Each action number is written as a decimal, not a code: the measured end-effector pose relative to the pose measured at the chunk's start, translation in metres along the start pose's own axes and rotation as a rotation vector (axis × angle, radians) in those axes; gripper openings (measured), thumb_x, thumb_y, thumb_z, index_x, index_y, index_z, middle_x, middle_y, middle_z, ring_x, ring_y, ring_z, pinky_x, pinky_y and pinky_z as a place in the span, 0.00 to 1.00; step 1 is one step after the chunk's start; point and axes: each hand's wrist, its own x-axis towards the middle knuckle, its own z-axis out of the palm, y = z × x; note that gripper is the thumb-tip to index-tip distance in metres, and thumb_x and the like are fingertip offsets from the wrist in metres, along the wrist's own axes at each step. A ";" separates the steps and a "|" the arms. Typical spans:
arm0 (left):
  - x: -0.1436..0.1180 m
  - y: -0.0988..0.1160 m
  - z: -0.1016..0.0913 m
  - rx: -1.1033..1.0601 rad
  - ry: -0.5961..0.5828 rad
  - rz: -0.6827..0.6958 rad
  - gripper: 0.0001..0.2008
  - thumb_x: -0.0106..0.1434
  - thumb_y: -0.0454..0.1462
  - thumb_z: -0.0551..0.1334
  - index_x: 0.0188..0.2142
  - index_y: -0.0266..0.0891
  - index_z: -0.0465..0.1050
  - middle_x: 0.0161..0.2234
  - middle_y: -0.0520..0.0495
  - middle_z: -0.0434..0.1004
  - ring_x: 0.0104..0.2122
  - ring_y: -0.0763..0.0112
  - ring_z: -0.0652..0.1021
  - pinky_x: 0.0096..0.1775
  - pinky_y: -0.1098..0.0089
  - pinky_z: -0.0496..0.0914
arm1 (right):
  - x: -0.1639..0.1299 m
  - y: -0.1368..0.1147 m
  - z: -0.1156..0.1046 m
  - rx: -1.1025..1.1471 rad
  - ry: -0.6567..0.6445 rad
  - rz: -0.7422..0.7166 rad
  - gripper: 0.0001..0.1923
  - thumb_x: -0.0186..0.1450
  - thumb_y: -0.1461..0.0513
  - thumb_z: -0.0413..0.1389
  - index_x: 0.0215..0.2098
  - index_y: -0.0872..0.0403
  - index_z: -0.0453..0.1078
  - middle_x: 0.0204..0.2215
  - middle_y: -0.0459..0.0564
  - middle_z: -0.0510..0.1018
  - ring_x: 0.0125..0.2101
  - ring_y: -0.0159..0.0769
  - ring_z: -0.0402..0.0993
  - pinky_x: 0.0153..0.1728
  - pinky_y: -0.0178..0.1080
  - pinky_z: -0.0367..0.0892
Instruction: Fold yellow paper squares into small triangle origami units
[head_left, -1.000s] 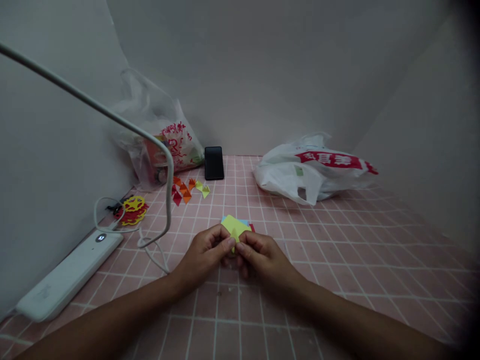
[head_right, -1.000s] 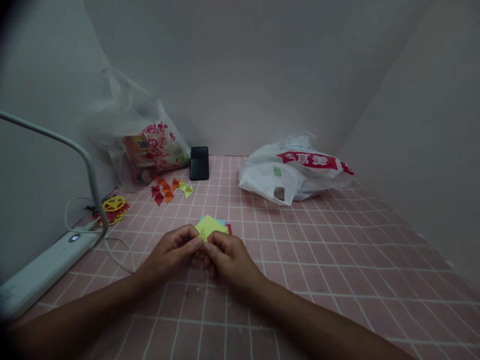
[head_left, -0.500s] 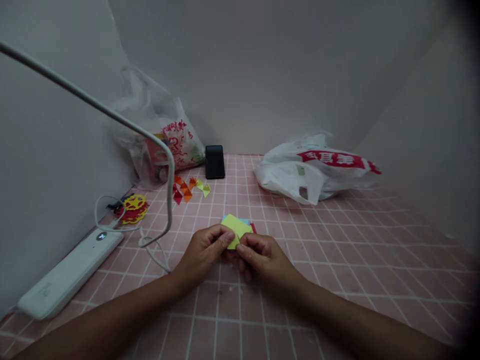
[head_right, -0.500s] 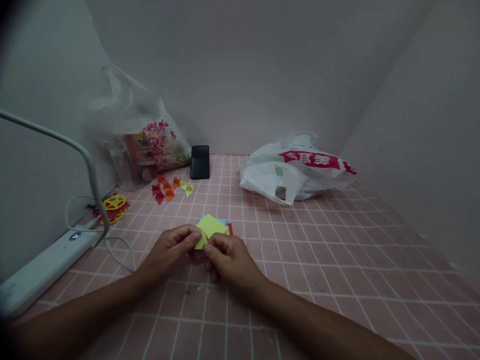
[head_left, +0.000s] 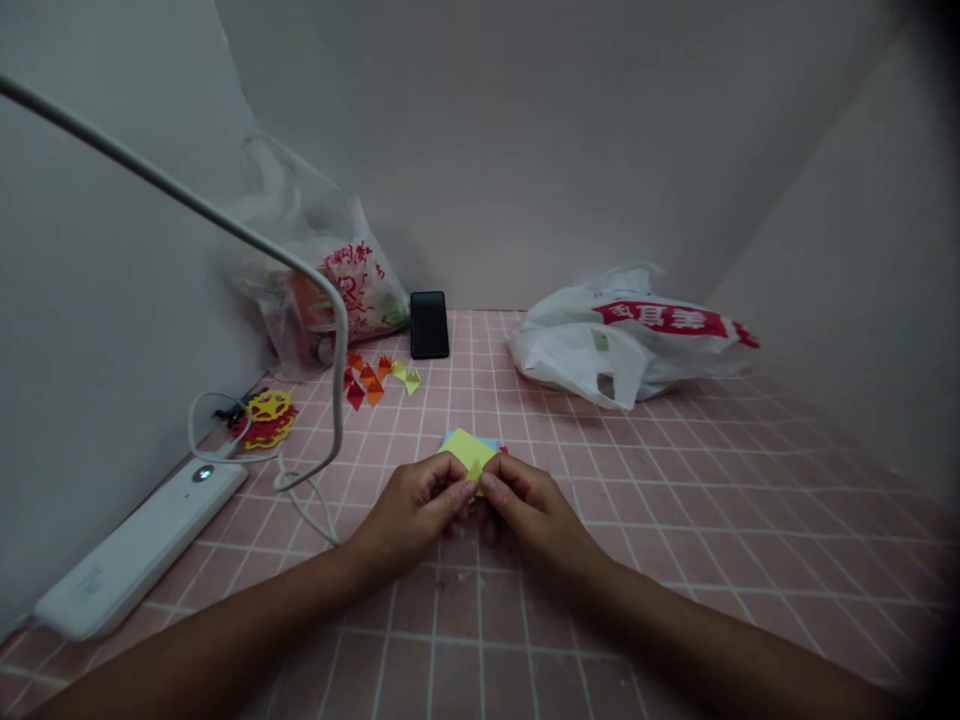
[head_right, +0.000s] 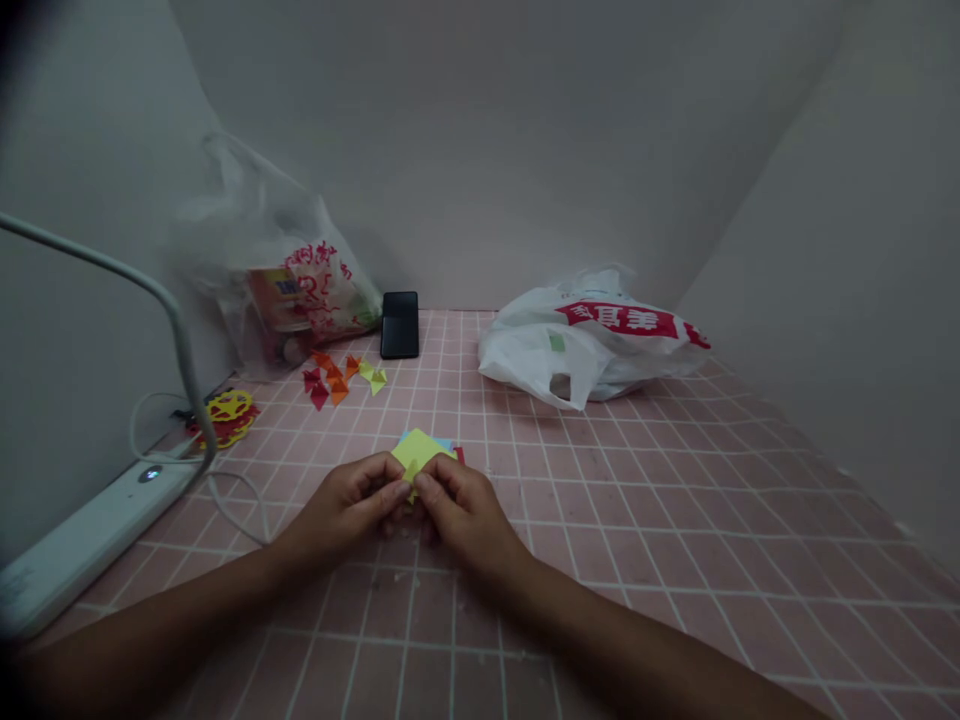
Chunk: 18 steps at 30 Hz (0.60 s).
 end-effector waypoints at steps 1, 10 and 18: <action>0.000 0.001 0.000 0.061 -0.007 0.011 0.10 0.64 0.39 0.56 0.28 0.38 0.64 0.22 0.55 0.66 0.22 0.76 0.67 0.26 0.74 0.61 | 0.001 -0.001 -0.001 -0.019 0.001 -0.020 0.14 0.64 0.52 0.55 0.28 0.53 0.62 0.19 0.41 0.67 0.18 0.27 0.61 0.20 0.32 0.55; -0.002 0.000 0.002 -0.055 -0.097 -0.008 0.11 0.65 0.42 0.57 0.28 0.38 0.65 0.20 0.56 0.64 0.20 0.76 0.64 0.24 0.74 0.59 | 0.001 -0.001 -0.004 -0.045 0.047 -0.037 0.21 0.68 0.49 0.49 0.23 0.53 0.61 0.14 0.41 0.65 0.14 0.28 0.60 0.16 0.32 0.54; 0.006 -0.007 -0.002 -0.366 -0.022 0.016 0.12 0.64 0.43 0.60 0.30 0.36 0.67 0.23 0.55 0.68 0.21 0.78 0.68 0.27 0.74 0.62 | 0.010 -0.001 -0.005 0.306 -0.123 -0.069 0.14 0.65 0.54 0.59 0.31 0.55 0.66 0.24 0.44 0.74 0.22 0.29 0.71 0.23 0.32 0.66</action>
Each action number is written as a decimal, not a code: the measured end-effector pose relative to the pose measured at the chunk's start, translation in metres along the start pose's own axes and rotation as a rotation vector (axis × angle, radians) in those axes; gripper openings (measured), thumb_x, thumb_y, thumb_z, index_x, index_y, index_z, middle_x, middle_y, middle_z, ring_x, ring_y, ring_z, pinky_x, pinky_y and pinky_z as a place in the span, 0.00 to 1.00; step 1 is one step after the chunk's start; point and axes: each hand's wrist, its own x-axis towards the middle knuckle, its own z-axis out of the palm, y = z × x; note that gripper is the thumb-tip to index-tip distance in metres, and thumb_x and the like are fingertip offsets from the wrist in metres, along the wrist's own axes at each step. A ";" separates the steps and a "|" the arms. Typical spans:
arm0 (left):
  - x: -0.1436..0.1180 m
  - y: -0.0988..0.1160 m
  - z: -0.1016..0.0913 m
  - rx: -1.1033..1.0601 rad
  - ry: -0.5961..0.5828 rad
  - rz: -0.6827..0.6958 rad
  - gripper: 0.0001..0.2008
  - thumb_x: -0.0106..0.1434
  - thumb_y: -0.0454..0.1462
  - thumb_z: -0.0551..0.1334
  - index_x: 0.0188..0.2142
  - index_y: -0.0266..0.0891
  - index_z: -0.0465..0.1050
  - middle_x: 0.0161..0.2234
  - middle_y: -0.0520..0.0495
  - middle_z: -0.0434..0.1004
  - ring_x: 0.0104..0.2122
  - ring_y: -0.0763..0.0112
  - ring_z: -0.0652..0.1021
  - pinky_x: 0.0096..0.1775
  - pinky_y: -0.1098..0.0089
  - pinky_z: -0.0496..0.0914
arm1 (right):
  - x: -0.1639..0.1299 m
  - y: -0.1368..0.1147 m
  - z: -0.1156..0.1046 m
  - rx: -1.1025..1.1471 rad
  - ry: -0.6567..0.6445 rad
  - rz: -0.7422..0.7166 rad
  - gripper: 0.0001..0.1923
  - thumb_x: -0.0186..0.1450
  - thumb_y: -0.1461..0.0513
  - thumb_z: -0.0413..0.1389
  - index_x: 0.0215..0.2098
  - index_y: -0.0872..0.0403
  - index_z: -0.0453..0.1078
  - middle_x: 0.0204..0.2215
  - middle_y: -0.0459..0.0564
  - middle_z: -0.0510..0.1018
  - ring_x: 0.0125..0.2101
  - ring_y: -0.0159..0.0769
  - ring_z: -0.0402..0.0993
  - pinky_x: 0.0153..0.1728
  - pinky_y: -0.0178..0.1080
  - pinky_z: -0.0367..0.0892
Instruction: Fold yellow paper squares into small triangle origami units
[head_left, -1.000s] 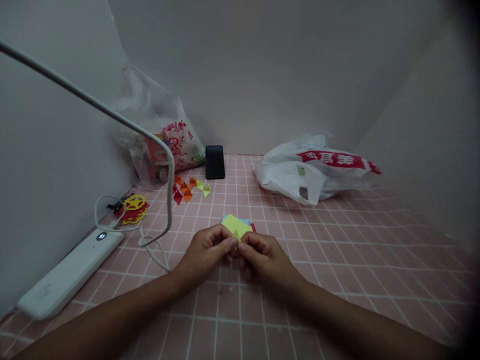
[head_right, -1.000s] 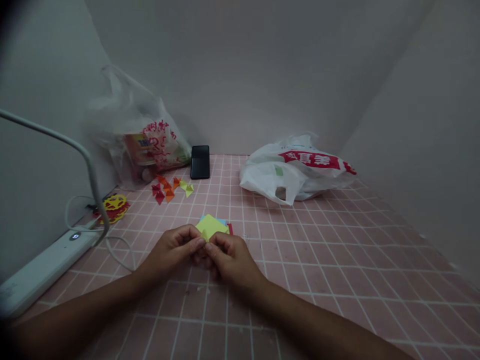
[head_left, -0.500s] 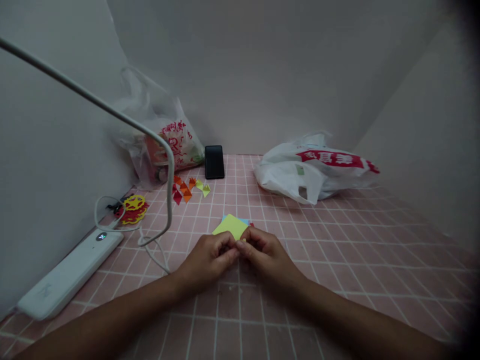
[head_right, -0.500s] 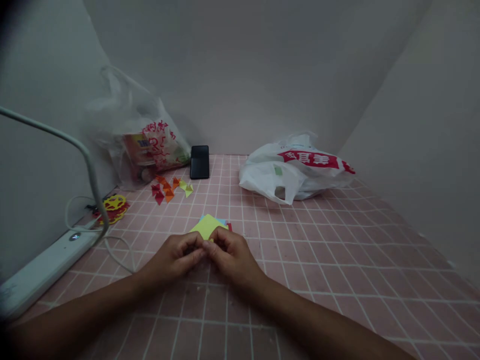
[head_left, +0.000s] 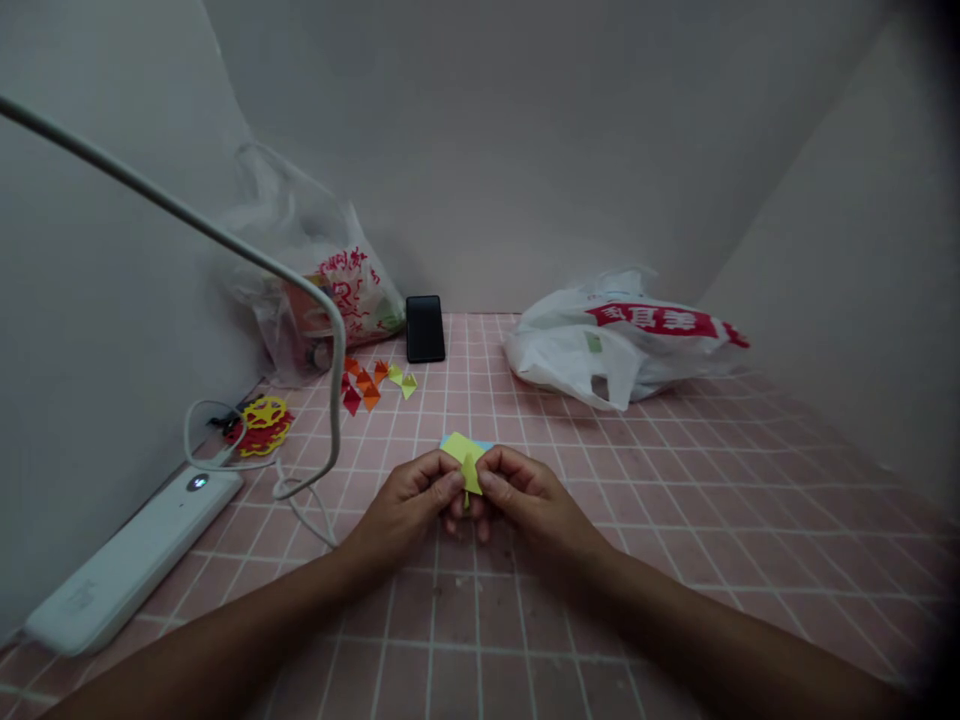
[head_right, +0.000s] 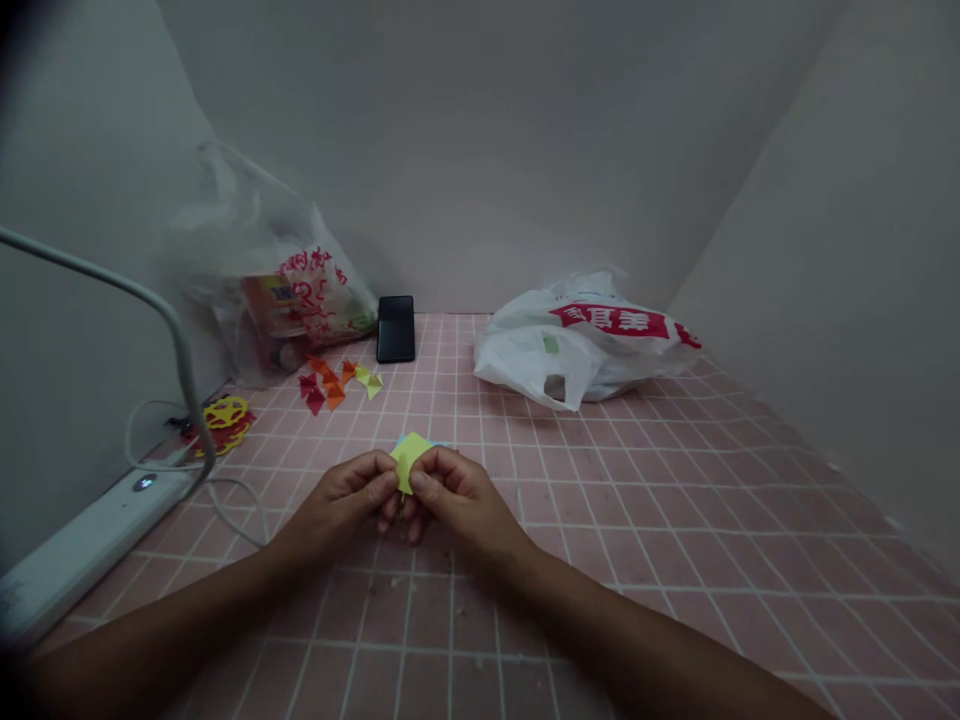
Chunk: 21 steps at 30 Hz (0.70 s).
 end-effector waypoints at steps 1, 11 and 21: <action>0.001 0.000 0.000 -0.019 0.001 -0.005 0.12 0.64 0.43 0.61 0.30 0.36 0.68 0.23 0.55 0.69 0.21 0.78 0.68 0.27 0.74 0.62 | 0.000 0.000 0.000 0.014 0.000 0.000 0.13 0.64 0.54 0.60 0.31 0.55 0.66 0.24 0.44 0.74 0.22 0.28 0.71 0.23 0.32 0.66; 0.003 -0.002 0.002 -0.169 0.026 -0.100 0.13 0.60 0.43 0.66 0.28 0.36 0.70 0.23 0.54 0.72 0.21 0.79 0.69 0.27 0.75 0.61 | 0.000 0.001 0.000 0.130 -0.027 0.018 0.11 0.64 0.57 0.60 0.31 0.56 0.68 0.24 0.46 0.76 0.23 0.29 0.73 0.22 0.31 0.66; 0.002 -0.004 0.003 -0.211 0.031 -0.116 0.12 0.60 0.42 0.66 0.29 0.35 0.71 0.22 0.54 0.71 0.20 0.80 0.68 0.26 0.76 0.61 | -0.001 -0.001 0.001 0.140 -0.032 0.032 0.12 0.63 0.57 0.61 0.31 0.56 0.66 0.24 0.45 0.76 0.24 0.31 0.75 0.22 0.31 0.66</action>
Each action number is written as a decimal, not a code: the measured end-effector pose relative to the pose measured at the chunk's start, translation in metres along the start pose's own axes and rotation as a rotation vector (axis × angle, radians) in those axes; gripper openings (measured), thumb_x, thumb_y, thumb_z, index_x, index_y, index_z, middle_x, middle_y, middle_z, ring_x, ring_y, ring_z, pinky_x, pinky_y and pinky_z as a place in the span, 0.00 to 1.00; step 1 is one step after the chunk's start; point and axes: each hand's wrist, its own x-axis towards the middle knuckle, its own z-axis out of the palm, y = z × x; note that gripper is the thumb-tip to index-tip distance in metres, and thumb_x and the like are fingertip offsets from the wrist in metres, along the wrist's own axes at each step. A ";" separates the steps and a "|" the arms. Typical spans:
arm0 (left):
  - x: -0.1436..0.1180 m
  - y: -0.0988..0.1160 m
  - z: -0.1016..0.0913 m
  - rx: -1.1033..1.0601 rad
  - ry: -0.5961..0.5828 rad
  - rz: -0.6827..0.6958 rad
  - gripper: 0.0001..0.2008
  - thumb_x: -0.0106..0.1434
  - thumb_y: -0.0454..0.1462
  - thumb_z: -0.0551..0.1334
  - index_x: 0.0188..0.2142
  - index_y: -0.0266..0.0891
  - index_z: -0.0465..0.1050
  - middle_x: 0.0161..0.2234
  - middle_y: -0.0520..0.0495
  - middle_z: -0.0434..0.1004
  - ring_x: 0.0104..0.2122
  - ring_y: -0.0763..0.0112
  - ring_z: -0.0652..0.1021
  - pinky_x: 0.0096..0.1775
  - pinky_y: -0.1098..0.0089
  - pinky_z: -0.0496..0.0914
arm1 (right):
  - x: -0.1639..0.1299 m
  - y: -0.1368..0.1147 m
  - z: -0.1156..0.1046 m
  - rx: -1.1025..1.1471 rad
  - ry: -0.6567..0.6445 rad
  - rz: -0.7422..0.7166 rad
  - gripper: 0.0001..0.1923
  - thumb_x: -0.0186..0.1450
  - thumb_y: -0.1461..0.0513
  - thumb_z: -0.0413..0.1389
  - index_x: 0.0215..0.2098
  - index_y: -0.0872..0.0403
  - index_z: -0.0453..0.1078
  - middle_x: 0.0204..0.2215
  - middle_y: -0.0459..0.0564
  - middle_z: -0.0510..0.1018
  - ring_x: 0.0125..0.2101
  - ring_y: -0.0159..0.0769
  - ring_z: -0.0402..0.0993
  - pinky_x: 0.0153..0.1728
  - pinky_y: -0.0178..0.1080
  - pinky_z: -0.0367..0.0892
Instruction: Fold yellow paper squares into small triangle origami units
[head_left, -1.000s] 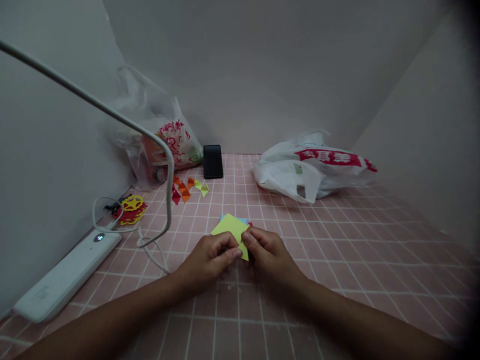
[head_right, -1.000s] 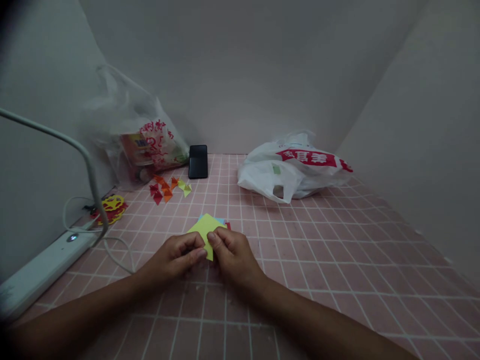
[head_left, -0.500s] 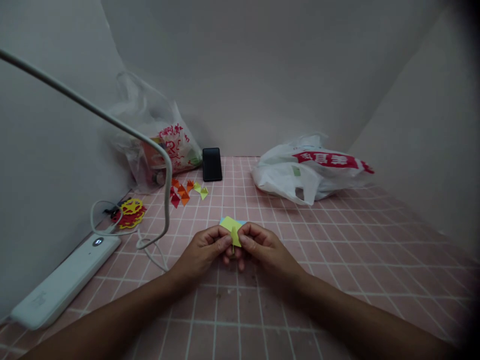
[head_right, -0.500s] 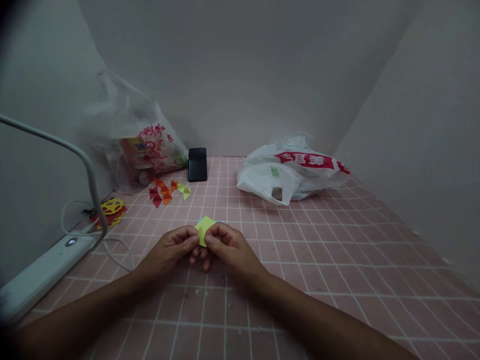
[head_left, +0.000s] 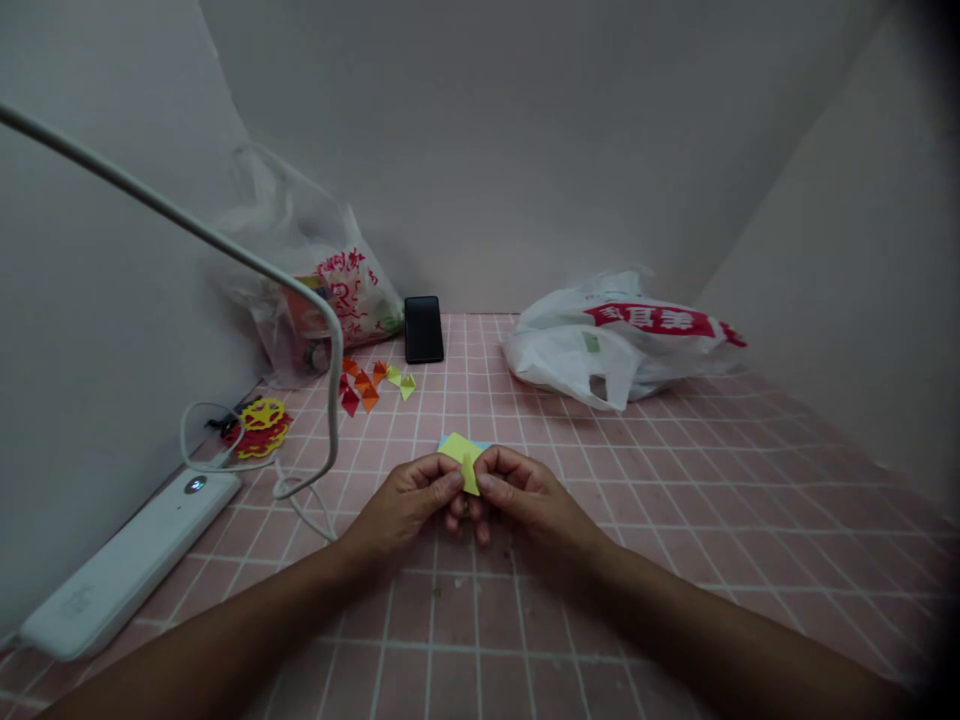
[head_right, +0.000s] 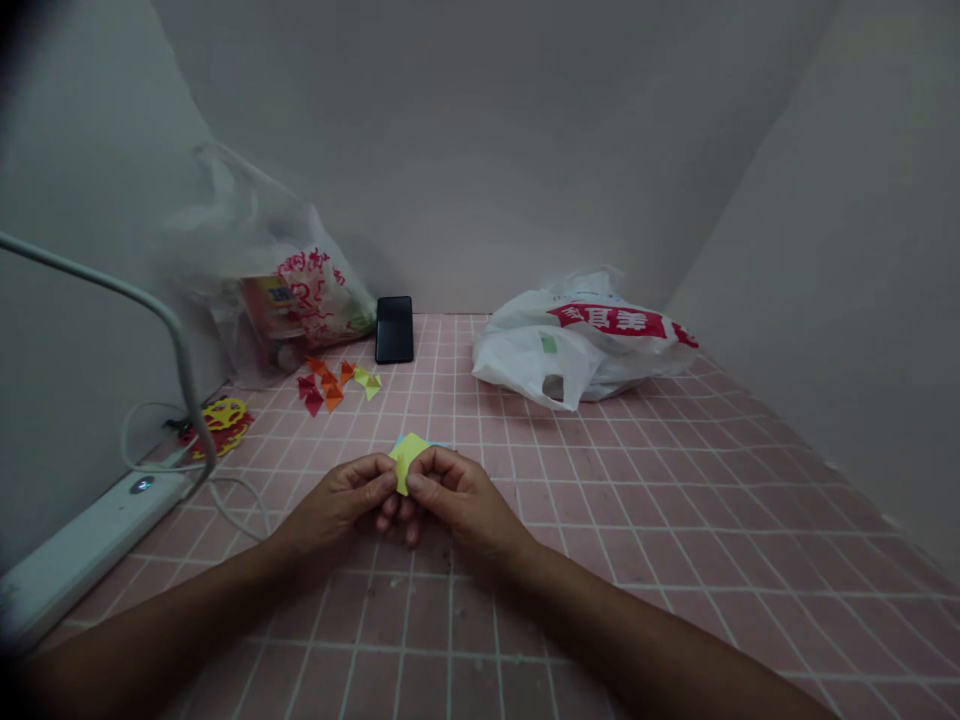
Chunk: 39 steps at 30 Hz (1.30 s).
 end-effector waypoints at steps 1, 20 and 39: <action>0.000 0.000 0.000 -0.004 0.001 0.000 0.12 0.60 0.42 0.66 0.29 0.35 0.71 0.22 0.54 0.71 0.20 0.80 0.68 0.26 0.76 0.61 | 0.000 0.000 0.000 -0.001 0.001 0.001 0.12 0.63 0.57 0.62 0.31 0.56 0.66 0.24 0.45 0.76 0.24 0.31 0.74 0.22 0.31 0.66; -0.001 0.000 0.001 -0.072 -0.064 -0.033 0.11 0.61 0.42 0.66 0.29 0.36 0.70 0.21 0.54 0.71 0.20 0.79 0.69 0.26 0.76 0.60 | -0.002 -0.005 0.003 0.038 -0.018 0.064 0.13 0.62 0.57 0.63 0.30 0.56 0.66 0.23 0.47 0.77 0.23 0.30 0.74 0.21 0.30 0.63; -0.001 0.003 0.006 -0.213 -0.018 -0.105 0.15 0.57 0.43 0.69 0.26 0.35 0.68 0.18 0.57 0.65 0.17 0.81 0.65 0.25 0.76 0.63 | 0.000 -0.001 0.000 0.022 -0.073 0.055 0.12 0.60 0.59 0.64 0.30 0.54 0.64 0.23 0.46 0.79 0.21 0.29 0.73 0.24 0.32 0.64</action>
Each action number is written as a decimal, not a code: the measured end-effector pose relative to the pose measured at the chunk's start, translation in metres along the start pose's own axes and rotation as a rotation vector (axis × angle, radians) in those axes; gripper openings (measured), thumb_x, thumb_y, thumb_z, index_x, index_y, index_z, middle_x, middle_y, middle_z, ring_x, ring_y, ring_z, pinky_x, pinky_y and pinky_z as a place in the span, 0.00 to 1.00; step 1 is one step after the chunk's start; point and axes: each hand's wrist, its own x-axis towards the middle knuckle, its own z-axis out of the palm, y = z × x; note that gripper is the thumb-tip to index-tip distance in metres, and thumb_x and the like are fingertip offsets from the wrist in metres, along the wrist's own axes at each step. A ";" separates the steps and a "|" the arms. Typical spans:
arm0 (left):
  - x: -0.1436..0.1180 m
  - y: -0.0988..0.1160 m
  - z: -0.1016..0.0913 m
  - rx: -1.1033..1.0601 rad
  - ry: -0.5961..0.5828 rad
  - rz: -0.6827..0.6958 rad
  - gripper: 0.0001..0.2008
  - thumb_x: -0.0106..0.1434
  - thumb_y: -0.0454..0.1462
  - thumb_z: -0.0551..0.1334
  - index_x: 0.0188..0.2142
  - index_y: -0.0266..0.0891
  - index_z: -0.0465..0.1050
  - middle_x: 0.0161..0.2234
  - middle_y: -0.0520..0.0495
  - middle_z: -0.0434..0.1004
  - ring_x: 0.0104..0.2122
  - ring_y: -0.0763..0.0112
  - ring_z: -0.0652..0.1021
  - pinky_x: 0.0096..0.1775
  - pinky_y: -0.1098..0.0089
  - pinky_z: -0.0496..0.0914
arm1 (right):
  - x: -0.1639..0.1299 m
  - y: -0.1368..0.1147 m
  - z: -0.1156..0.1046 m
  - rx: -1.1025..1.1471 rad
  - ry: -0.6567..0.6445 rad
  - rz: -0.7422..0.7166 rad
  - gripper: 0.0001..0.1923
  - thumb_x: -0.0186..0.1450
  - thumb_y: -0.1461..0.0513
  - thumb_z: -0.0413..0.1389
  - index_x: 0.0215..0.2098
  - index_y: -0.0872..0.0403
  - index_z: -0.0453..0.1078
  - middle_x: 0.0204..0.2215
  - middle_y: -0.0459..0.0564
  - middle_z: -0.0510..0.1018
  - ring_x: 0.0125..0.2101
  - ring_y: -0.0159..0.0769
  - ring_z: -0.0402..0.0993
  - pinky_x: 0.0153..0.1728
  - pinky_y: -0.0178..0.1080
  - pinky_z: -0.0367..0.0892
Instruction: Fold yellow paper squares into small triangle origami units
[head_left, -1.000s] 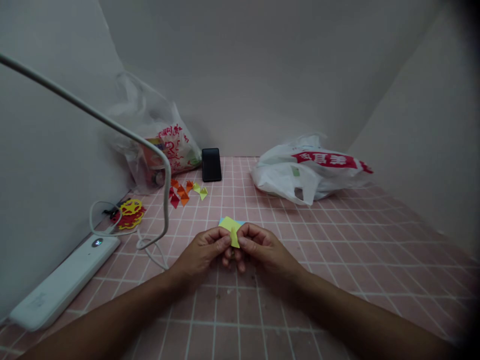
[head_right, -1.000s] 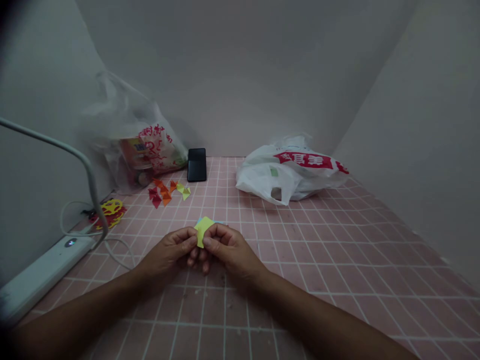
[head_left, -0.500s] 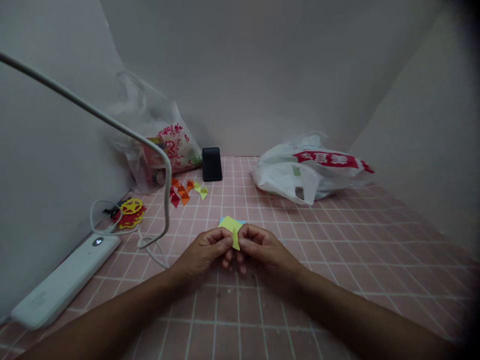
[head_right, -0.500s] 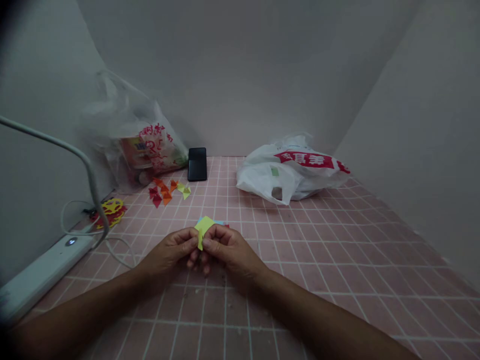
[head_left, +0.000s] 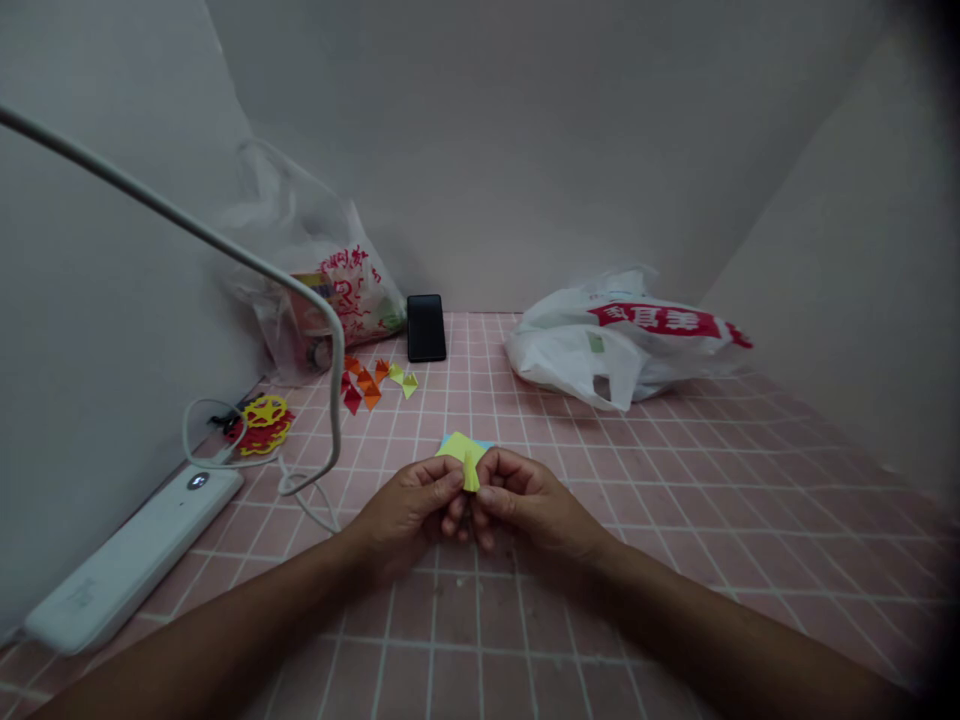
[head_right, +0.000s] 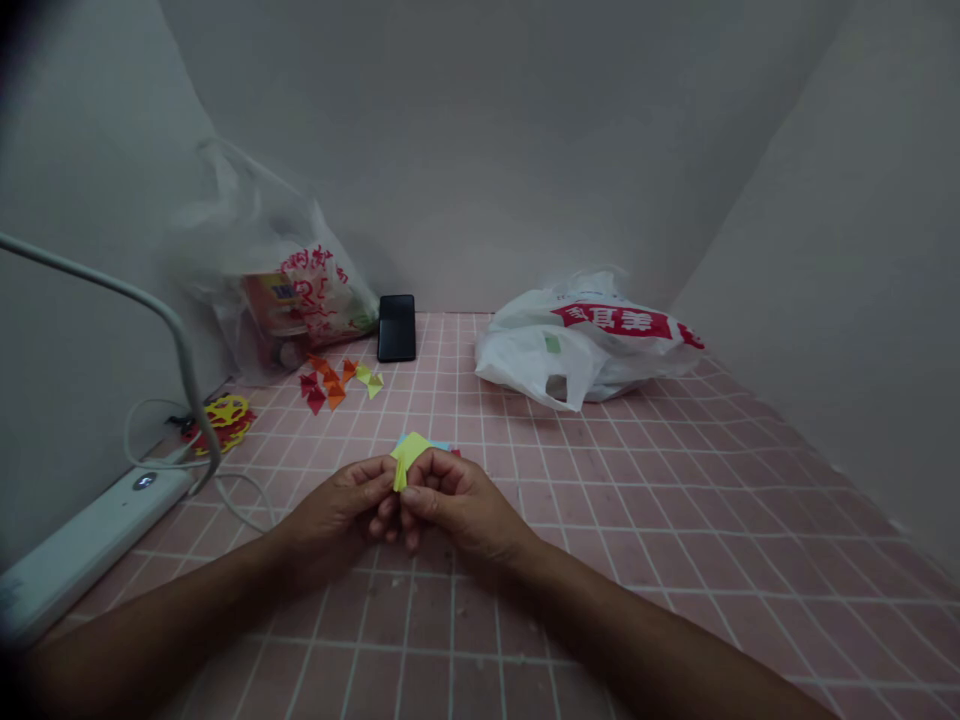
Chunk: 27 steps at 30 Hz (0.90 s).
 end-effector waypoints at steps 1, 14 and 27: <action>0.000 0.000 0.000 -0.002 -0.006 -0.004 0.15 0.57 0.43 0.69 0.26 0.36 0.68 0.18 0.57 0.65 0.17 0.81 0.64 0.24 0.76 0.63 | 0.000 0.000 0.000 0.001 -0.001 0.003 0.12 0.60 0.59 0.64 0.30 0.54 0.64 0.23 0.45 0.78 0.21 0.29 0.73 0.24 0.32 0.64; 0.001 -0.008 -0.013 0.447 0.000 0.171 0.11 0.62 0.43 0.63 0.31 0.37 0.70 0.25 0.53 0.68 0.25 0.75 0.68 0.30 0.73 0.61 | -0.005 -0.004 0.006 -0.424 0.280 -0.050 0.12 0.60 0.58 0.60 0.26 0.53 0.62 0.20 0.42 0.69 0.20 0.27 0.62 0.22 0.32 0.57; -0.011 0.004 0.006 0.692 0.188 0.362 0.05 0.59 0.37 0.64 0.31 0.38 0.70 0.29 0.50 0.72 0.31 0.69 0.72 0.34 0.70 0.67 | -0.008 -0.002 0.008 -0.749 0.314 -0.157 0.12 0.63 0.61 0.56 0.24 0.53 0.60 0.22 0.42 0.64 0.24 0.30 0.58 0.25 0.35 0.54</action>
